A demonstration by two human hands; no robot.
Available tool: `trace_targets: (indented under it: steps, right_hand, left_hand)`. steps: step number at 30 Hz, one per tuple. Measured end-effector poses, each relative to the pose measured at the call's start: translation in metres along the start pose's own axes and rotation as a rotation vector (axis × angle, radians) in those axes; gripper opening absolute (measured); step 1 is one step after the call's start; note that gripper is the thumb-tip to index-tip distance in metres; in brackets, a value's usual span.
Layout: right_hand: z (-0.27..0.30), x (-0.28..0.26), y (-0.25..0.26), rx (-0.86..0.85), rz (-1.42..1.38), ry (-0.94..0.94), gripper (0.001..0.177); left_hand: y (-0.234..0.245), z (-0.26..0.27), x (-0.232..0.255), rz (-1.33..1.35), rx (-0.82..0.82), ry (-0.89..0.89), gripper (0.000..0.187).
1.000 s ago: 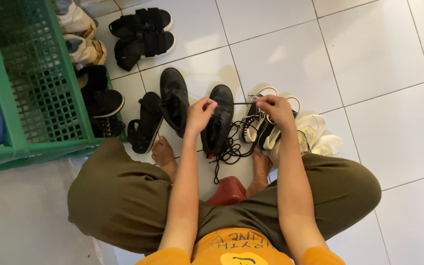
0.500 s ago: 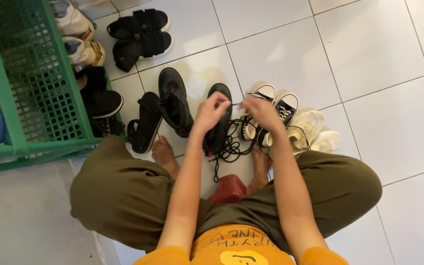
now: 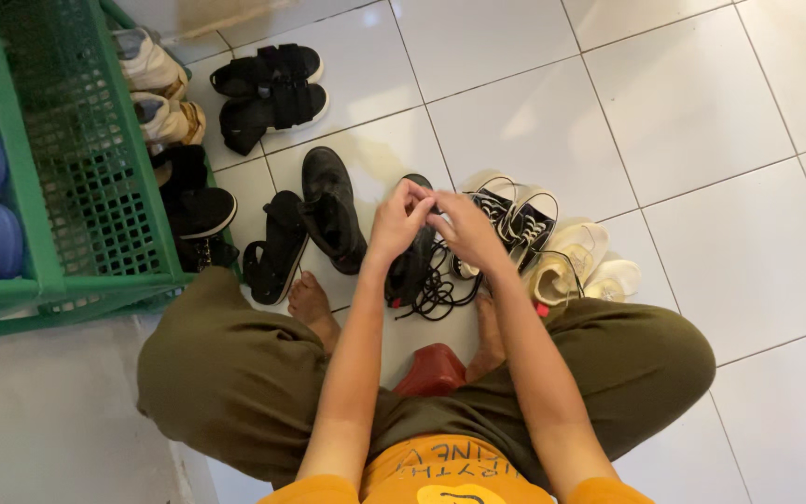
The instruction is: The person sits on the floor and unlaces a pair of black boots, then re-laces them by threading the laces through the eyelets and tying them. The person also handles a pair of black-and-white sneakers and a pair of white sneakers, moving them aside during the process.
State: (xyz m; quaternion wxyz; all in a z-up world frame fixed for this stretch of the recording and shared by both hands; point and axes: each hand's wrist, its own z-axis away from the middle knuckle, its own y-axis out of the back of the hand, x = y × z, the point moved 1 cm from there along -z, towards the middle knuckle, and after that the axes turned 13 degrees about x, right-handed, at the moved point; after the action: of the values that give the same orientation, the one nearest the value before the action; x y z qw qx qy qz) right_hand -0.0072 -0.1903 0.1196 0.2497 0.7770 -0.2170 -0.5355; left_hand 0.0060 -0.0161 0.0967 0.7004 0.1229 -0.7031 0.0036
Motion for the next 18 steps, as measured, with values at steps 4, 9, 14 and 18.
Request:
trace_targets:
  steps: [4,9,14,18]
  right_hand:
    - [0.004,0.015,0.002,-0.008,-0.008,-0.368,0.030]
    - [0.006,0.084,0.058,0.365,0.231,-0.747,0.038]
    - [0.012,0.072,0.051,0.317,0.407,-0.634,0.032]
    - [0.002,0.015,0.021,0.200,0.227,0.085,0.057]
  left_hand:
    - [0.012,0.001,-0.001,-0.007,-0.032,0.032,0.017]
    - [0.039,-0.007,-0.016,0.142,0.028,0.198,0.015]
    - [0.035,-0.004,-0.011,0.018,0.102,0.138,0.013]
    - [0.016,0.003,0.006,-0.012,0.017,0.040,0.012]
